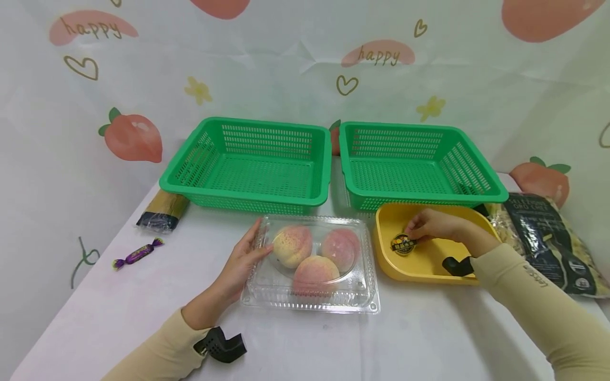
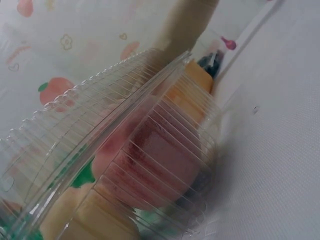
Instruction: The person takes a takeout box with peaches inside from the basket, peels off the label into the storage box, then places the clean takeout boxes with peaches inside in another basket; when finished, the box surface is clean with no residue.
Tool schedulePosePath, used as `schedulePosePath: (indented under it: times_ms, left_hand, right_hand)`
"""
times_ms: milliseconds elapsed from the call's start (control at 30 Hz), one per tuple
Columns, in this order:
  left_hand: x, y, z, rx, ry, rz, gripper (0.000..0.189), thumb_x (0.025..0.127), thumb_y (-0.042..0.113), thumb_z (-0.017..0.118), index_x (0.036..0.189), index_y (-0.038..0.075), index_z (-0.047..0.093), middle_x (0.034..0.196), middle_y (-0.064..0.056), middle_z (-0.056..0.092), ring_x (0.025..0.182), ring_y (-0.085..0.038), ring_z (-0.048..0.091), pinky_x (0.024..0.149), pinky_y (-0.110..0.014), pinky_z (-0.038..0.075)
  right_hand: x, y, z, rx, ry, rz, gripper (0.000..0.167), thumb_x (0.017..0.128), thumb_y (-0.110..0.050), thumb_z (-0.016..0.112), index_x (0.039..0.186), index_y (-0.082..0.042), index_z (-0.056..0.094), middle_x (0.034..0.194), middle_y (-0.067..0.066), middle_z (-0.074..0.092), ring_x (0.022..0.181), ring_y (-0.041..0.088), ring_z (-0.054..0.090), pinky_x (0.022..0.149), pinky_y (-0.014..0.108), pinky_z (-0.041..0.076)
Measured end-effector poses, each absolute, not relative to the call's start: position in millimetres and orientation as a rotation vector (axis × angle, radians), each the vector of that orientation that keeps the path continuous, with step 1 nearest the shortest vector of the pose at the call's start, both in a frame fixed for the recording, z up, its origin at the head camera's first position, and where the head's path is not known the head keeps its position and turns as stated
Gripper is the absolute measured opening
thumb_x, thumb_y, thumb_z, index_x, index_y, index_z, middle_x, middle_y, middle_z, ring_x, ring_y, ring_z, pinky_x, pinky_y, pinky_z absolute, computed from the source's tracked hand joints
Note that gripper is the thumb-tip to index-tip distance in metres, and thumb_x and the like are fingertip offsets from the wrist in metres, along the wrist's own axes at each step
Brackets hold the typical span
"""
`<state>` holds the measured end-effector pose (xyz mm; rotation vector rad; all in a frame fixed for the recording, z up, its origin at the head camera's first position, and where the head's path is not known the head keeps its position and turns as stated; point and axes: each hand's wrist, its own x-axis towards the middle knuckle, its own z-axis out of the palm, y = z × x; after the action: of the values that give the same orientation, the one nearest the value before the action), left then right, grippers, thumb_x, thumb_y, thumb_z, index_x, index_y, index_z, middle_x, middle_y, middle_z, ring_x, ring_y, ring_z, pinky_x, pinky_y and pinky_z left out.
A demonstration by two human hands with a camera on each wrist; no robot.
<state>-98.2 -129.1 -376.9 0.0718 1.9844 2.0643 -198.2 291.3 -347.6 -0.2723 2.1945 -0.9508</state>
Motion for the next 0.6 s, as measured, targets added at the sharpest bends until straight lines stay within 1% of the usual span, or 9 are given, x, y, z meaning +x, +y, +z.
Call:
schedulePosePath:
  times_ms: [133, 333, 467, 600]
  left_hand:
    - [-98.1, -129.3, -376.9, 0.078, 1.995, 2.055, 0.071, 0.096, 0.009, 0.047, 0.151, 0.013, 0.002, 0.157, -0.012, 0.006, 0.146, -0.026, -0.001, 0.118, -0.044, 0.007]
    - [-97.0, -129.8, -375.4, 0.09, 2.003, 2.051, 0.071, 0.096, 0.01, 0.046, 0.151, 0.012, 0.001, 0.157, -0.013, 0.005, 0.146, -0.028, -0.002, 0.118, -0.045, 0.005]
    - [-97.3, -129.5, -374.6, 0.08, 1.994, 2.057, 0.07, 0.096, 0.01, 0.046, 0.151, 0.012, 0.002, 0.157, -0.013, 0.007, 0.146, -0.029, 0.001, 0.117, -0.046, 0.012]
    - [-97.9, -129.2, -374.4, 0.057, 1.98, 2.07, 0.071, 0.095, 0.009, 0.047, 0.151, 0.014, 0.004, 0.157, -0.013, 0.007, 0.145, -0.031, 0.003, 0.114, -0.048, 0.02]
  right_hand:
    - [-199.3, 288.6, -355.2, -0.288, 2.189, -0.948, 0.025, 0.088, -0.006, 0.058, 0.102, 0.014, 0.059, 0.087, 0.0, 0.064, 0.077, 0.005, 0.059, 0.071, 0.021, 0.054]
    - [-200.6, 287.9, -356.8, -0.269, 2.207, -0.928, 0.025, 0.088, -0.006, 0.058, 0.103, 0.014, 0.059, 0.088, 0.001, 0.064, 0.078, 0.006, 0.059, 0.071, 0.022, 0.054]
    - [-199.9, 287.6, -353.6, -0.254, 2.2, -0.934, 0.028, 0.089, -0.007, 0.058, 0.106, 0.015, 0.059, 0.09, 0.003, 0.066, 0.078, 0.006, 0.061, 0.073, 0.023, 0.055]
    - [-198.3, 287.7, -348.7, -0.269, 2.204, -0.945, 0.031, 0.089, -0.007, 0.059, 0.109, 0.016, 0.058, 0.095, 0.01, 0.068, 0.08, 0.007, 0.063, 0.075, 0.026, 0.056]
